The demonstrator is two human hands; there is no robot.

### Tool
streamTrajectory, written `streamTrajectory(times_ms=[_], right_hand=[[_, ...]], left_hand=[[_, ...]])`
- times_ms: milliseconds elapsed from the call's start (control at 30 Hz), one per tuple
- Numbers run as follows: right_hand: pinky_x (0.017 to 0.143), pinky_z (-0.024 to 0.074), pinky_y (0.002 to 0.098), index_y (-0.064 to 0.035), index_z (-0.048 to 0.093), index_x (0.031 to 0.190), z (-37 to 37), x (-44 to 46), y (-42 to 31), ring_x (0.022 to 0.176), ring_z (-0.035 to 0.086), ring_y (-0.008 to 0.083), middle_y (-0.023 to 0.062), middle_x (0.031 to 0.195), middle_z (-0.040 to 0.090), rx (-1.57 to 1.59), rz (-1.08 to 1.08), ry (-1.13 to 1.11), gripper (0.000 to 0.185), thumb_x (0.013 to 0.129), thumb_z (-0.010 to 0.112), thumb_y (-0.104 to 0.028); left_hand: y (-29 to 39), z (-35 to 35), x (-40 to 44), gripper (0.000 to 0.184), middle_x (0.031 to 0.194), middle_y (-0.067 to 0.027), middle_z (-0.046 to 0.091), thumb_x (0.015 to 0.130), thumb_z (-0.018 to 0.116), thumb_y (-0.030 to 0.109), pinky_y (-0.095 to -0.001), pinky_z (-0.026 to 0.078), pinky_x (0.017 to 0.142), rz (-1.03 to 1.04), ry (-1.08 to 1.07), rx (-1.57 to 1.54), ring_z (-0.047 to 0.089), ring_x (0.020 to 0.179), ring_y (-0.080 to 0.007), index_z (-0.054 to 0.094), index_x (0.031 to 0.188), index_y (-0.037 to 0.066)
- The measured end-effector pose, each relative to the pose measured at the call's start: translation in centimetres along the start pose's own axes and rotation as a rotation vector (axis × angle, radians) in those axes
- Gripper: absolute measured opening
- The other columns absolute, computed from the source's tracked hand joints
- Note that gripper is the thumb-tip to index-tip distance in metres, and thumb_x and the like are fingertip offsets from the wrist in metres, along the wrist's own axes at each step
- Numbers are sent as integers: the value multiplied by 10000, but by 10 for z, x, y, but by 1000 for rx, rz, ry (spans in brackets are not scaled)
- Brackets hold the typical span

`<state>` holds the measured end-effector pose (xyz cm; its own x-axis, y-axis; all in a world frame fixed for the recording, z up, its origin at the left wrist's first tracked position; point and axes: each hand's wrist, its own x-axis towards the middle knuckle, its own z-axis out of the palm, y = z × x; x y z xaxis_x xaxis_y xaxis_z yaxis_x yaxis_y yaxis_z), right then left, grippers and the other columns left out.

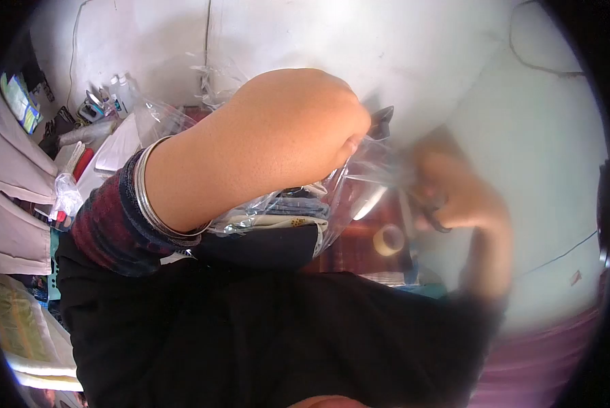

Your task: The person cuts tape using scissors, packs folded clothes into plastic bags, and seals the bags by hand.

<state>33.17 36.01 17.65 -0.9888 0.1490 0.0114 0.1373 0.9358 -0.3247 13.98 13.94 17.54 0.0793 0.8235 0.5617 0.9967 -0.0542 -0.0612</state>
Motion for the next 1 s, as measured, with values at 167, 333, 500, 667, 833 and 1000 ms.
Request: streamTrajectory(times_ms=[167,333,500,667,833,1000], right_hand=[[595,401,334,-6,562,758,4,5,-10,719,531,206,87,770,546,-8,1,29,511,508,868,-331],[558,401,322,-10,545,727,6,13,-6,658,530,173,86,722,558,9,144,-48,488,509,873,-299],[570,421,310,18,539,696,15,23,-17,610,506,185,93,659,538,2,-80,126,488,519,866,-299],[620,441,345,44,569,792,6,31,-24,705,554,255,141,759,572,-91,10,10,521,531,849,-309],[654,453,379,46,584,840,10,35,-25,779,577,311,173,831,599,-80,-11,-9,517,546,828,-303],[649,453,376,31,588,846,9,39,-33,769,575,308,172,818,591,-37,-82,42,472,550,819,-255]], left_hand=[[3,-4,2,133,742,-134,589,796,619,135,-409,462,662,-24,-53,-36,584,723,-323,653,739,20],[3,-4,2,127,750,-133,596,790,619,130,-407,464,662,-29,-58,-50,590,727,-322,652,732,21],[6,-5,5,112,766,-129,601,774,618,120,-410,465,657,-31,-70,-71,592,735,-321,654,738,20],[4,-4,6,111,757,-125,593,768,614,115,-415,461,651,-32,-94,-41,589,729,-324,648,735,15],[2,-5,7,112,748,-124,583,764,613,116,-419,458,648,-27,-82,-60,585,724,-329,643,732,13],[3,-10,10,118,740,-119,580,762,615,131,-416,455,640,-9,-128,-20,584,719,-330,646,723,24]])
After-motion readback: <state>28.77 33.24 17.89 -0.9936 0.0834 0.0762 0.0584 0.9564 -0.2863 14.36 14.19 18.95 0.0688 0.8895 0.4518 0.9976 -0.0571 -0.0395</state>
